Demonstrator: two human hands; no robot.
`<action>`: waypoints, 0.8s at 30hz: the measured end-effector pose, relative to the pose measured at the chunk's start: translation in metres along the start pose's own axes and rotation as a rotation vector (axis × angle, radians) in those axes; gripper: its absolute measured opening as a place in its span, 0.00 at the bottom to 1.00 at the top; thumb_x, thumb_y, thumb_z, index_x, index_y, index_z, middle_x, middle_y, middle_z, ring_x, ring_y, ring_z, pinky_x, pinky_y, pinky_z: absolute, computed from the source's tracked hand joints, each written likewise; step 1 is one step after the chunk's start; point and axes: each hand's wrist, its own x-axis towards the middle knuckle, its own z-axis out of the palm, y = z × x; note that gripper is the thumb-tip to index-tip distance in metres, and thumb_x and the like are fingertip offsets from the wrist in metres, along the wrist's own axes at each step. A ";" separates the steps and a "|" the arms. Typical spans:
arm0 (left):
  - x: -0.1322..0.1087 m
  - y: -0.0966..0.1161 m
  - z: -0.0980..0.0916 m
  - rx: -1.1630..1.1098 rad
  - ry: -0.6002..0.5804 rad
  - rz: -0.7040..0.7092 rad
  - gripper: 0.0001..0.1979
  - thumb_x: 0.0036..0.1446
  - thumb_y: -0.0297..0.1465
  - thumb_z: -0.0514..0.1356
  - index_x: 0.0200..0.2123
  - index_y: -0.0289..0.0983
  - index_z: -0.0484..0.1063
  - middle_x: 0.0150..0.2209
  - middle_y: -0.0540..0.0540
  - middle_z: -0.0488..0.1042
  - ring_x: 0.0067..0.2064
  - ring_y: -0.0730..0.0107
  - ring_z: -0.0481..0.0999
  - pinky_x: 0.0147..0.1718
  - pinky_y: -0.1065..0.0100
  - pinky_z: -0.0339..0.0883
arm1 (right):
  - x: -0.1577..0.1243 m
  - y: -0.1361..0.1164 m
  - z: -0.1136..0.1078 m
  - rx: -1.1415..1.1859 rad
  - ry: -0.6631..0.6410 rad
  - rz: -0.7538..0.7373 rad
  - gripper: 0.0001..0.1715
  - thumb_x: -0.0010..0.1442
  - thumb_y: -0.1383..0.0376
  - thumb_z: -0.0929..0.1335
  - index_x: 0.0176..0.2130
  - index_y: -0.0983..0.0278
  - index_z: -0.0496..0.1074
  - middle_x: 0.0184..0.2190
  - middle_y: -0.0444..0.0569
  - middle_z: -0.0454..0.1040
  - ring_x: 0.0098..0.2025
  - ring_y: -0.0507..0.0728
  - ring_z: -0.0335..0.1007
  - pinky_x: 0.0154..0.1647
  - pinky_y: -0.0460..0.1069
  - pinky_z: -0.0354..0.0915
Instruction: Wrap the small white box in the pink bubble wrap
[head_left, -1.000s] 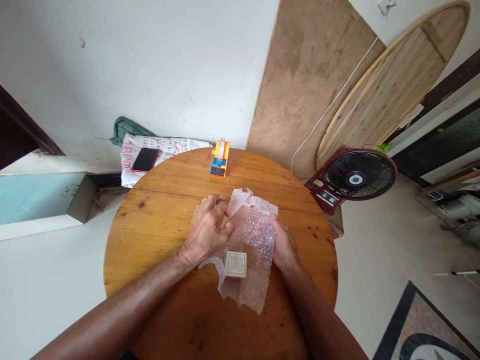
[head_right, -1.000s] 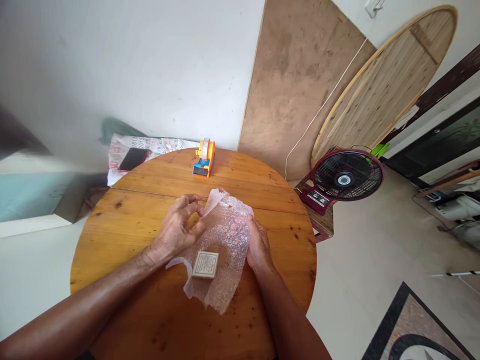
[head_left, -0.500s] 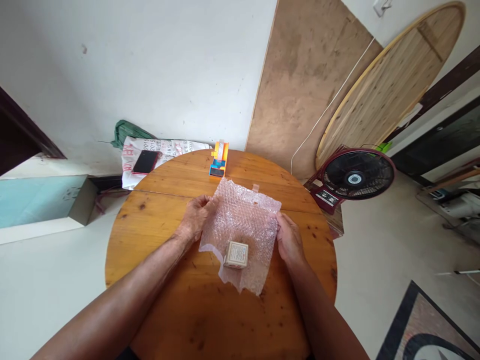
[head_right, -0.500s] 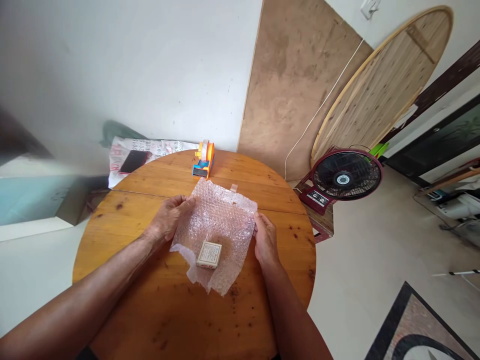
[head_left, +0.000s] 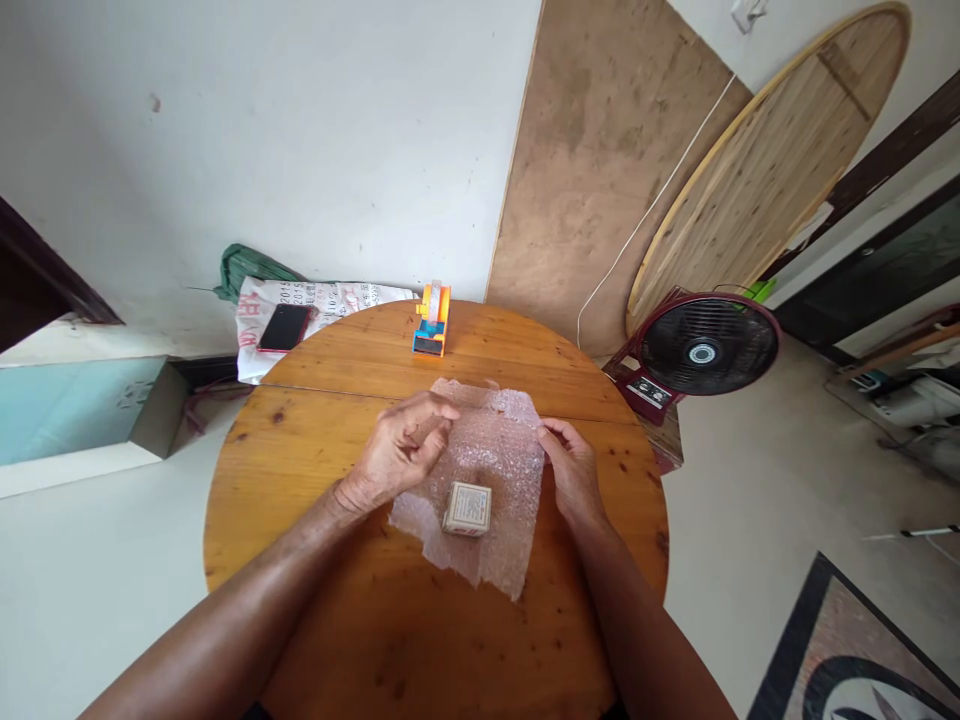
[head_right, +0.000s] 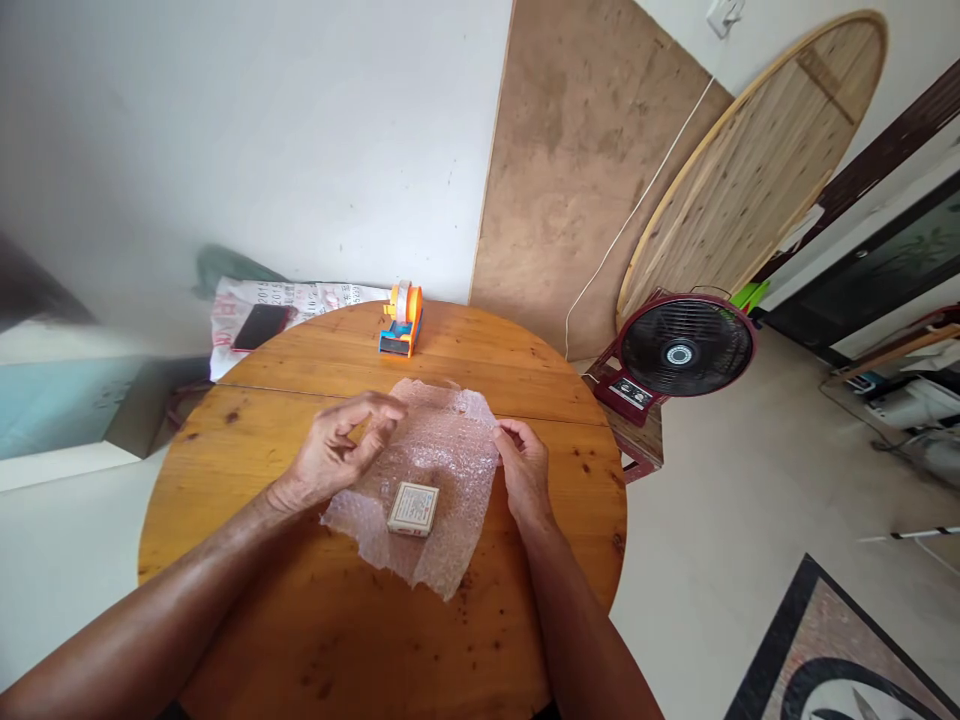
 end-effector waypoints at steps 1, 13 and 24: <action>0.000 -0.001 0.002 -0.053 -0.087 -0.056 0.05 0.58 0.28 0.57 0.36 0.35 0.73 0.32 0.46 0.75 0.34 0.69 0.74 0.36 0.69 0.67 | 0.001 0.001 -0.001 -0.024 -0.005 -0.013 0.13 0.53 0.57 0.70 0.35 0.63 0.73 0.28 0.44 0.72 0.28 0.52 0.64 0.28 0.46 0.61; -0.004 -0.009 0.009 -0.290 -0.568 -0.422 0.08 0.57 0.32 0.57 0.36 0.34 0.74 0.30 0.49 0.72 0.31 0.73 0.69 0.31 0.73 0.63 | 0.007 0.012 -0.017 -0.803 0.011 -0.311 0.31 0.53 0.62 0.67 0.56 0.65 0.65 0.48 0.56 0.72 0.39 0.59 0.71 0.44 0.57 0.66; -0.007 -0.008 0.009 -0.175 -0.635 -0.347 0.13 0.56 0.31 0.56 0.42 0.38 0.78 0.35 0.47 0.77 0.34 0.66 0.73 0.33 0.71 0.65 | 0.003 0.000 -0.017 -0.549 0.060 -0.285 0.16 0.57 0.58 0.67 0.43 0.64 0.71 0.41 0.52 0.75 0.38 0.57 0.70 0.42 0.54 0.66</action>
